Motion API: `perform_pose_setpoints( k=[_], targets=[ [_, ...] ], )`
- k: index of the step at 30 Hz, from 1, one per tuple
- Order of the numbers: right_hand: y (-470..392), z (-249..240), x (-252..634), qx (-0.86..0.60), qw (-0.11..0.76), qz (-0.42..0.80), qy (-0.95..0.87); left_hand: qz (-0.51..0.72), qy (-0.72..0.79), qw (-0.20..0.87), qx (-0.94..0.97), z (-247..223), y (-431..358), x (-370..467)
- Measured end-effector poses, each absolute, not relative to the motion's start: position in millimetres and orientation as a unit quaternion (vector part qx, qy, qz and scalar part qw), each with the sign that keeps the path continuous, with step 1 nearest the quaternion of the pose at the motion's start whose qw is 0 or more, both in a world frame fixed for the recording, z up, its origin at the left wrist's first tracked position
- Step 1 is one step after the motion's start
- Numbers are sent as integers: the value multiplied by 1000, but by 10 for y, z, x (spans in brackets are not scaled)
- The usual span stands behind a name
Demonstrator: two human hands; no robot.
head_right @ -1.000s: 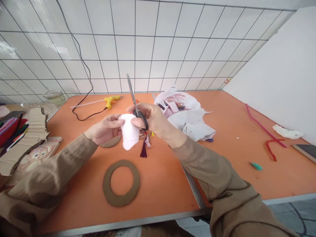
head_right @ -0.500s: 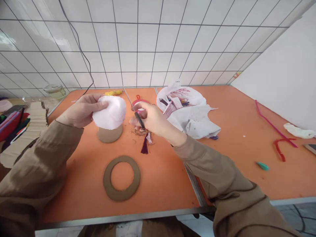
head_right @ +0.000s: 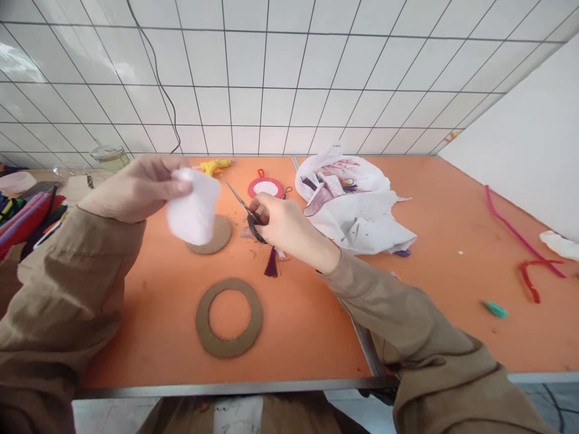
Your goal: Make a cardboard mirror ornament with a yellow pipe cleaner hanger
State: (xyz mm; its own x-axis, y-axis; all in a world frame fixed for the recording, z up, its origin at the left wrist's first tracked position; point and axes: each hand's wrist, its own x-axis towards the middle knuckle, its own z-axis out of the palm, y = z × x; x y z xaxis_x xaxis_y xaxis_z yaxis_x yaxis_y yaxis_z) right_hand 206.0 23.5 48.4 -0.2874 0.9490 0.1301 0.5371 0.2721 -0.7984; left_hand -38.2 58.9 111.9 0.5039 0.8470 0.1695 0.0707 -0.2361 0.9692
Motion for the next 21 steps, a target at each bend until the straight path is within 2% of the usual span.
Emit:
perform_pose_setpoints(
  k=[4, 6, 9, 14, 17, 21],
  targets=[
    [193, 476, 2019, -523, 312, 154, -778, 321, 319, 553, 699, 953, 494, -88],
    [175, 465, 2005, -535, 286, 71, -792, 340, 350, 547, 680, 856, 443, 74],
    [158, 456, 1998, -548, 241, 15, -801, 376, 386, 523, 661, 730, 385, 238],
    [153, 448, 2002, -528, 198, 19, -826, 379, 454, 431, 681, 609, 373, 289],
    [161, 461, 2012, -515, 185, 18, -837, 379, 473, 417, 678, 588, 378, 283],
    [182, 555, 2041, -502, 173, 98, -842, 380, 478, 399, 684, 571, 370, 299]
  ],
)
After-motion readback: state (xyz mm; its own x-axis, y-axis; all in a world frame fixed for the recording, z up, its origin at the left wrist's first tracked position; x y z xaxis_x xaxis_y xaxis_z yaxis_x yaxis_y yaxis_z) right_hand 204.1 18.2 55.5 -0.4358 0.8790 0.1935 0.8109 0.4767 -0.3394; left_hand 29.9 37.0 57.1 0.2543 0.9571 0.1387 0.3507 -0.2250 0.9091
